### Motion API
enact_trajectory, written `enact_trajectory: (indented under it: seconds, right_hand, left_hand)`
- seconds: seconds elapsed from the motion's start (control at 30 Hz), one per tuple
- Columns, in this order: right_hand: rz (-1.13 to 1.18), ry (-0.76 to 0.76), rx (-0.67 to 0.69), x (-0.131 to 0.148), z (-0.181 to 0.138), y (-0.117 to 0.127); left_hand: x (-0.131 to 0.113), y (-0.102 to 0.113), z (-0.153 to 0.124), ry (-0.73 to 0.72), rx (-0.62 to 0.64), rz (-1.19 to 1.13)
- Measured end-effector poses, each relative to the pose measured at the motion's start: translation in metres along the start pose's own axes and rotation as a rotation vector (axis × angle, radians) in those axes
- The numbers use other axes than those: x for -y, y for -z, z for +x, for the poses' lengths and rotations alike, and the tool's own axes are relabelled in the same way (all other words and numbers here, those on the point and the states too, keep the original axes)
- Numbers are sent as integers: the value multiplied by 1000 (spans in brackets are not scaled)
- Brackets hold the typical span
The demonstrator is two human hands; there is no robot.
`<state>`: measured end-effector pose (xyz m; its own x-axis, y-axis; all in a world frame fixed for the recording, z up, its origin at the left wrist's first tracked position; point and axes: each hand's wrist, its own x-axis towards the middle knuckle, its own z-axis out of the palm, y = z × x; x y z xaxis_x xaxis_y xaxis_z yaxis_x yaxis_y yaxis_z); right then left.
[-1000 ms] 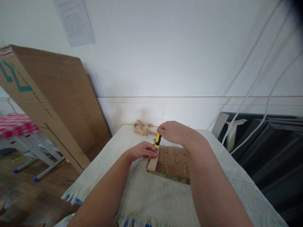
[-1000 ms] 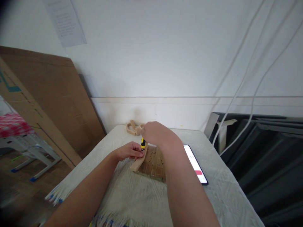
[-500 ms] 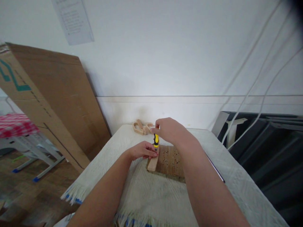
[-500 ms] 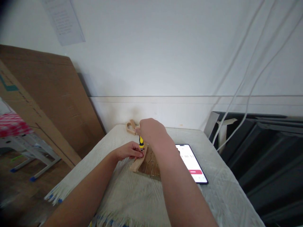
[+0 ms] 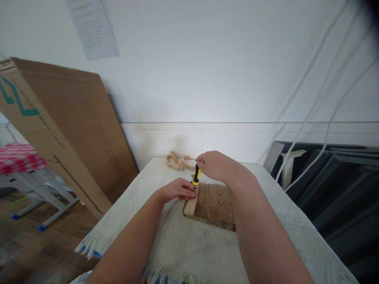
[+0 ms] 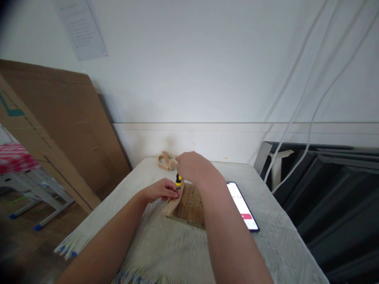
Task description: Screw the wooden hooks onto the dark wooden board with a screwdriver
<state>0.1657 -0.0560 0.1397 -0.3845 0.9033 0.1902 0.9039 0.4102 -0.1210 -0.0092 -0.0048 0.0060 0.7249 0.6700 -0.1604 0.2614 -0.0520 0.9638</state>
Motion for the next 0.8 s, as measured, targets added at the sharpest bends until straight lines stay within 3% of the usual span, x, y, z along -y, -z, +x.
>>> enact_trajectory:
  seconds: [0.43, 0.8]
  right_hand:
    - [0, -150, -77, 1, 7, -6]
    - [45, 32, -10, 0, -1, 0]
  left_hand:
    - [0, 1, -1, 18, 11, 50]
    - [6, 2, 1, 8, 4, 18]
